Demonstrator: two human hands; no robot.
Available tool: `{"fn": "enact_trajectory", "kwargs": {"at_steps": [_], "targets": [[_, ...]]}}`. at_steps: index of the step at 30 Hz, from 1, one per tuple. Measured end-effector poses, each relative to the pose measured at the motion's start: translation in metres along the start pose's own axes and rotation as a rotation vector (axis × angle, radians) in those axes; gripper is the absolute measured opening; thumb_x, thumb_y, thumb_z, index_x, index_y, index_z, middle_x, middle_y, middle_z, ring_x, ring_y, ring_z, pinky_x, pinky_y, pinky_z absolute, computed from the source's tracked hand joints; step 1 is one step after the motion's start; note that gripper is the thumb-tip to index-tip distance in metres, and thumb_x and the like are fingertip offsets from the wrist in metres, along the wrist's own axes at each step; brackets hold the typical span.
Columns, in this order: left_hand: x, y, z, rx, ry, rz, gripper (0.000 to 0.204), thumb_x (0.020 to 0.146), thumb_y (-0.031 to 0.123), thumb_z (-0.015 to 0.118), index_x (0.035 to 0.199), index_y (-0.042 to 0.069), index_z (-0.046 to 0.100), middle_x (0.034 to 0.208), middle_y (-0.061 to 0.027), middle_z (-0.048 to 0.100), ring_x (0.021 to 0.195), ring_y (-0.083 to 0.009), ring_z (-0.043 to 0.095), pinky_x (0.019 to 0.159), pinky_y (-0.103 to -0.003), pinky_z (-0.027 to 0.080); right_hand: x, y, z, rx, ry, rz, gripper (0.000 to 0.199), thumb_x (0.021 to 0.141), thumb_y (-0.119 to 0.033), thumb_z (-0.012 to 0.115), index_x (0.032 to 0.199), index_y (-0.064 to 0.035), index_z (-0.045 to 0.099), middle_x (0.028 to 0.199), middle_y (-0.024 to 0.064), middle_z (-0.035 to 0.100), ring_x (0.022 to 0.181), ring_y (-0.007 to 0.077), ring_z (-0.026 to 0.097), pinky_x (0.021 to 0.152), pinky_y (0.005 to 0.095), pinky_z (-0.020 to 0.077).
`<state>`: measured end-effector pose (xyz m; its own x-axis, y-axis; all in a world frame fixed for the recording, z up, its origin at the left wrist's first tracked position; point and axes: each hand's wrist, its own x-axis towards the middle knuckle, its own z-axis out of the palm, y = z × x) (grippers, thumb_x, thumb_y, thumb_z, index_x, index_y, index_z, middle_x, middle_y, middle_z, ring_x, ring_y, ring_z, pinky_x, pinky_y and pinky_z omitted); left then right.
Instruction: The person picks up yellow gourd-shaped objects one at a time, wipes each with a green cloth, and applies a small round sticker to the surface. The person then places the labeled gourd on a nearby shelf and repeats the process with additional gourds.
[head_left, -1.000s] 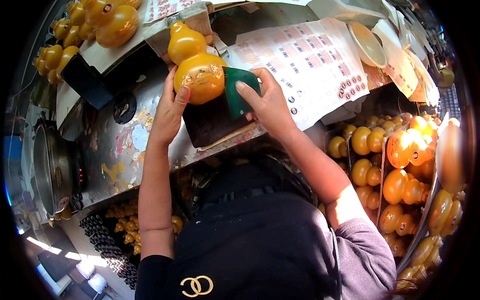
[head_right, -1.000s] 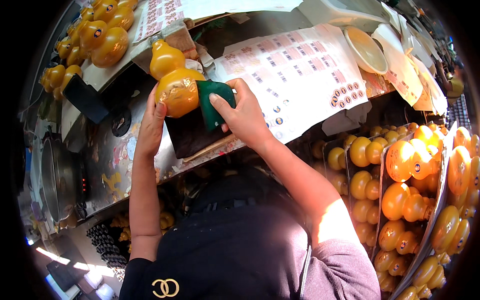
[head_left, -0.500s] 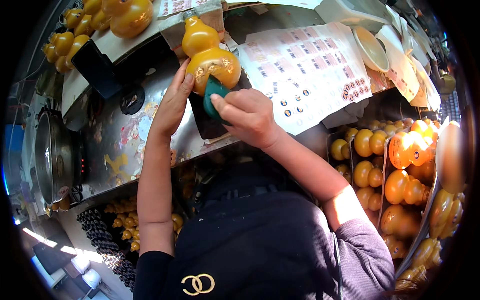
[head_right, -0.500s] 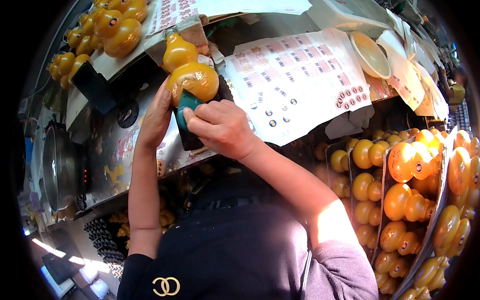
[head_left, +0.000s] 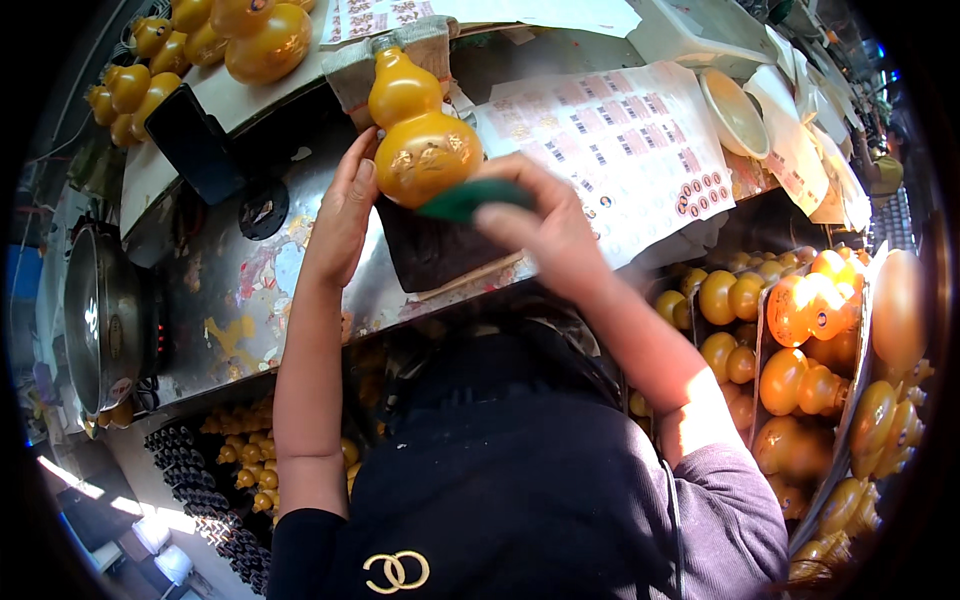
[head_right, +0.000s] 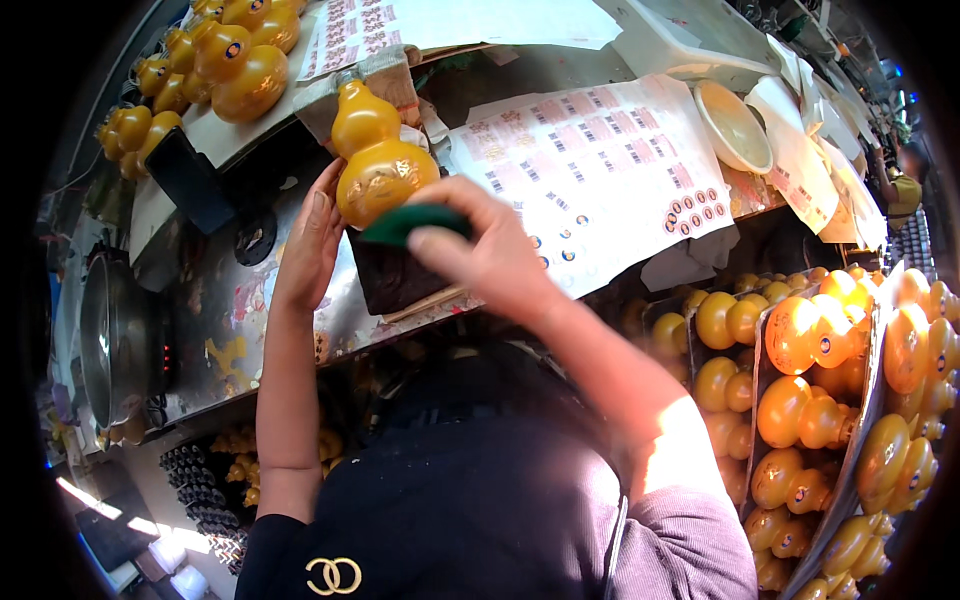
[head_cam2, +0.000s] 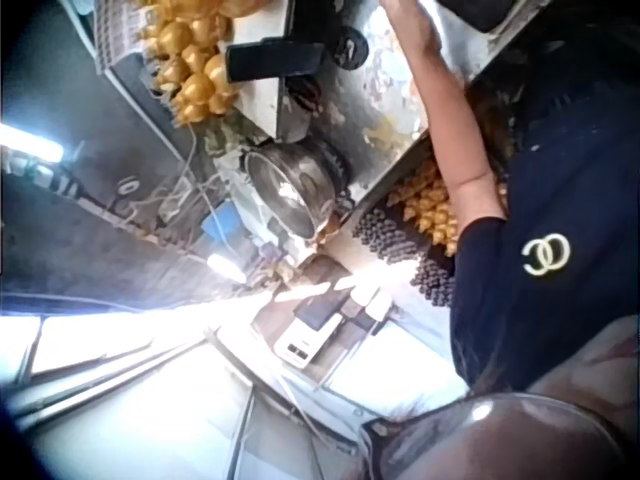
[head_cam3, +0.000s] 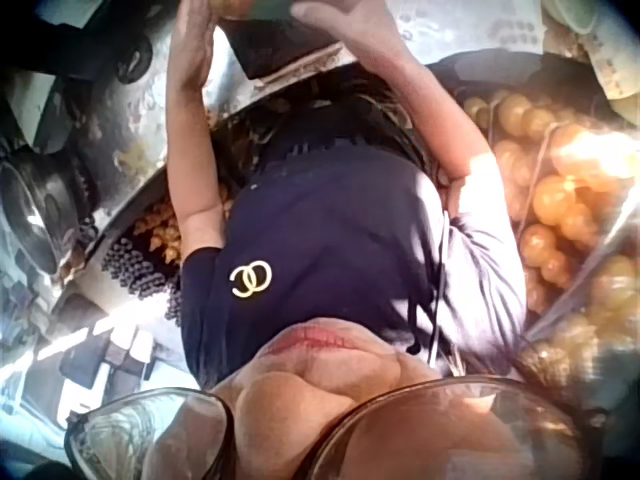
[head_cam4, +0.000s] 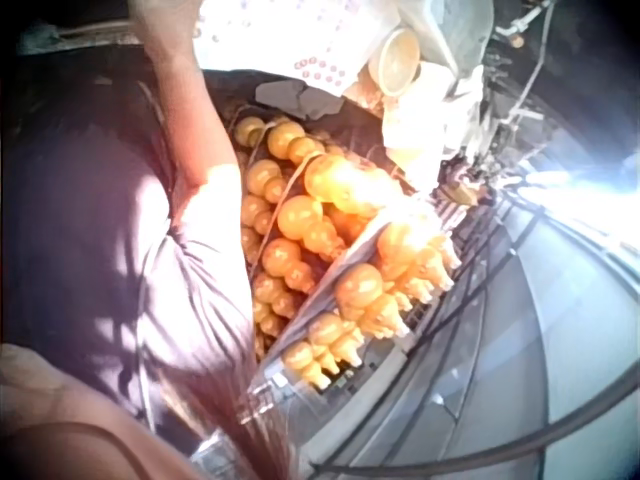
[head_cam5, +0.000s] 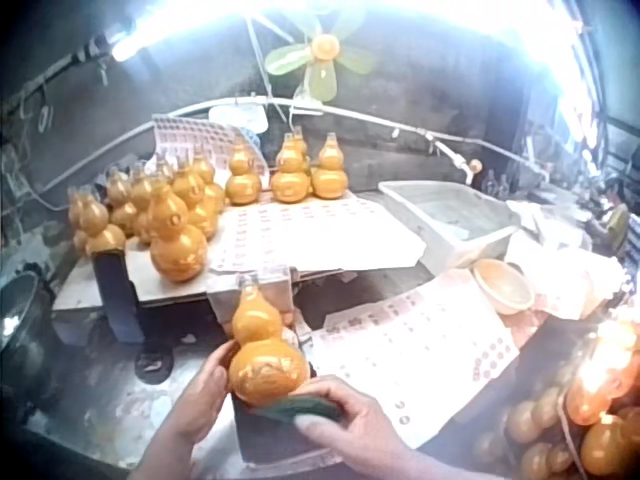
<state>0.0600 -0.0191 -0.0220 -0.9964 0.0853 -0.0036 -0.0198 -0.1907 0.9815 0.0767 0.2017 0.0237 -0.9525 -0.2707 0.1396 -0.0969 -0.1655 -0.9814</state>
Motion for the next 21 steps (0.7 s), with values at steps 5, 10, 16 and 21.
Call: {"fn": "enact_trajectory", "kwargs": {"at_steps": [5,10,16,21], "targets": [[0.002,0.012,0.018,0.17,0.081,0.036,0.081,0.089,0.049,0.062,0.144,-0.002,0.029,0.141,-0.0149,0.041,0.132,-0.0225,0.039,0.11,-0.032,0.028,0.054,0.006,-0.039,-0.106,0.03,0.3,0.051,0.085,-0.049,0.064,0.097,0.0003,0.06,0.07,0.0016,0.054,0.07,0.0082,0.051,0.061,0.0235,0.039],[0.006,0.007,0.024,0.108,0.098,-0.044,0.081,0.087,0.046,0.065,0.144,-0.001,0.03,0.135,-0.0138,0.046,0.126,-0.02,0.043,0.106,-0.031,0.033,0.077,0.017,-0.023,-0.348,-0.16,0.304,0.077,0.074,-0.061,0.071,0.116,0.0026,0.06,0.087,0.0071,0.061,0.08,0.0131,0.057,0.074,0.0254,0.0451],[0.007,0.001,0.023,-0.008,0.081,-0.077,0.073,0.092,0.046,0.058,0.142,0.0,0.032,0.131,-0.0111,0.049,0.123,-0.0179,0.046,0.105,-0.03,0.033,0.082,0.031,-0.025,-0.103,-0.278,0.381,0.062,0.083,-0.049,0.069,0.119,0.0001,0.058,0.099,0.0054,0.061,0.093,0.0104,0.055,0.084,0.0236,0.0418],[0.007,0.003,0.029,-0.035,0.09,-0.05,0.064,0.097,0.045,0.047,0.141,0.0,0.032,0.132,-0.0115,0.049,0.124,-0.0179,0.046,0.107,-0.031,0.032,0.082,0.032,-0.023,-0.051,-0.237,0.424,0.055,0.086,-0.045,0.067,0.118,-0.0006,0.058,0.102,0.0037,0.061,0.092,0.0087,0.054,0.083,0.0222,0.0416]]}}
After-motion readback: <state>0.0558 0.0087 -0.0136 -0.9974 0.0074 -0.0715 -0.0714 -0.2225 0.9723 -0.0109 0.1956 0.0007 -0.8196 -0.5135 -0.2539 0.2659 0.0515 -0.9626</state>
